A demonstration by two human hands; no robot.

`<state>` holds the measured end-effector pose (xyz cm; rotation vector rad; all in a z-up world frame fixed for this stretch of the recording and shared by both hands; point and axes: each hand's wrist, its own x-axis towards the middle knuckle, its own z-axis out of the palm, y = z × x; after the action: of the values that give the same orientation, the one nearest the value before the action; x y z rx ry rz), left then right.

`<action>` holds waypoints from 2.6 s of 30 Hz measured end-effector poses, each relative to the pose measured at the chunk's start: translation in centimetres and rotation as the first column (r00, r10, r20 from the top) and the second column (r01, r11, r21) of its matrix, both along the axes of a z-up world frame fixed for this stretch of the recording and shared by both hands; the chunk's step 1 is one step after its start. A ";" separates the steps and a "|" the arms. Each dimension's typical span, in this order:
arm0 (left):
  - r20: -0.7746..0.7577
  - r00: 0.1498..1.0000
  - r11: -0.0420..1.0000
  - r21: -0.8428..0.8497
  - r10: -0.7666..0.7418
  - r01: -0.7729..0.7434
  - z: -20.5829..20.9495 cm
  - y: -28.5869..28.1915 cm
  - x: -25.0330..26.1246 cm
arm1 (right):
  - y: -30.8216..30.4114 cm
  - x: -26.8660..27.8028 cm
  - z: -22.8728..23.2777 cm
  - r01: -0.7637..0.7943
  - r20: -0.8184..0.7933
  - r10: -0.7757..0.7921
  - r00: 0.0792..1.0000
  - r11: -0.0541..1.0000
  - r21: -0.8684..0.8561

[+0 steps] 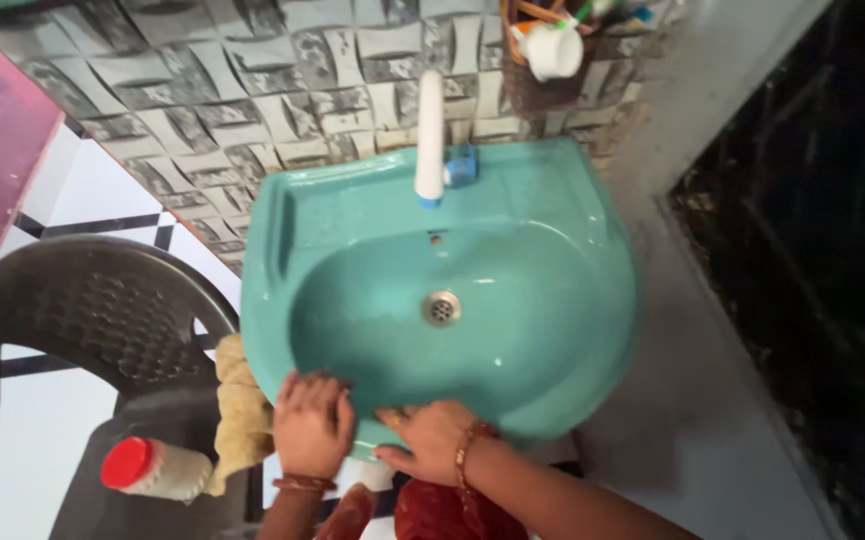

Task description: The person scrubs the interior and rim of a teal bathroom sink using a dark sponge and water. They repeatedly rinse the sponge under the running tap and wipe the basin surfaces thoroughly.

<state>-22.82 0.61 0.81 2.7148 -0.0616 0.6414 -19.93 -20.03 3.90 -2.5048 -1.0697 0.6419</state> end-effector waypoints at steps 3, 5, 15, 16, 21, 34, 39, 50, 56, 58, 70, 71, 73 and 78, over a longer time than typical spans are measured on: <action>0.057 0.997 0.998 -0.045 0.057 -0.054 -0.8 -7.1 -2.4 | -4.3 -1.9 -0.6 -0.014 0.239 0.013 0.971 1.000 0.000; 0.031 0.996 0.996 -0.027 0.082 -0.081 -0.9 -11.7 -2.6 | -7.7 -2.2 -1.6 -0.068 0.430 0.038 0.902 0.996 0.056; -0.116 0.970 0.976 0.012 -0.216 0.219 1.1 -18.5 -2.1 | -16.9 0.0 -0.6 0.089 0.584 -0.314 0.748 0.920 0.381; -0.094 0.958 0.962 0.006 -0.271 0.272 1.2 -17.4 -2.4 | -16.3 -0.4 -0.6 0.163 0.559 -0.365 0.745 0.911 0.378; -0.207 0.948 0.967 0.032 -0.242 0.254 1.3 -11.5 -2.5 | -15.4 -0.7 -0.2 0.268 0.536 -0.434 0.724 0.893 0.361; -0.783 0.620 0.991 -0.114 -0.044 -0.074 -0.2 -23.3 5.0 | -16.1 5.9 -0.5 0.347 0.365 -0.279 0.888 0.928 -0.135; -0.875 0.459 0.981 -0.075 -0.150 0.177 0.7 -15.8 4.9 | -15.8 5.1 1.6 0.499 0.387 -0.455 0.802 0.867 -0.015; -0.649 0.604 0.877 -0.235 -0.462 0.419 -6.0 -21.8 11.3 | -15.7 6.5 0.6 0.805 0.422 -0.740 0.523 0.592 0.040; -0.464 0.611 0.758 -0.510 -0.641 0.407 -11.1 -25.7 13.2 | -18.0 9.9 0.6 0.826 0.380 -0.799 0.466 0.547 0.137; -0.442 0.573 0.699 -0.613 -0.690 0.368 -7.4 -22.8 12.0 | -18.7 11.2 0.3 0.809 0.401 -0.788 0.468 0.564 0.165; -0.079 0.750 0.662 -0.537 -0.657 0.523 0.8 -29.6 17.5 | -22.2 12.2 -4.6 0.695 0.032 -0.955 0.294 0.236 0.679; -0.031 0.758 0.690 -0.439 -0.652 0.575 0.6 -30.9 18.8 | -22.3 12.2 -4.5 0.728 -0.055 -0.974 0.222 0.128 0.673; 0.161 0.688 0.633 -0.288 -0.708 0.719 0.6 -32.5 22.0 | -22.8 12.4 -4.1 0.844 -0.193 -0.977 0.093 -0.025 0.536; 0.137 0.766 0.696 -0.341 -0.628 0.631 1.2 -34.1 26.9 | -22.8 13.0 -2.8 0.848 0.037 -0.972 0.234 0.223 0.482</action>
<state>4.10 -33.53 2.02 2.1102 -0.7676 0.3955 -6.95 -42.87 1.12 -2.3265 0.4307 -0.3779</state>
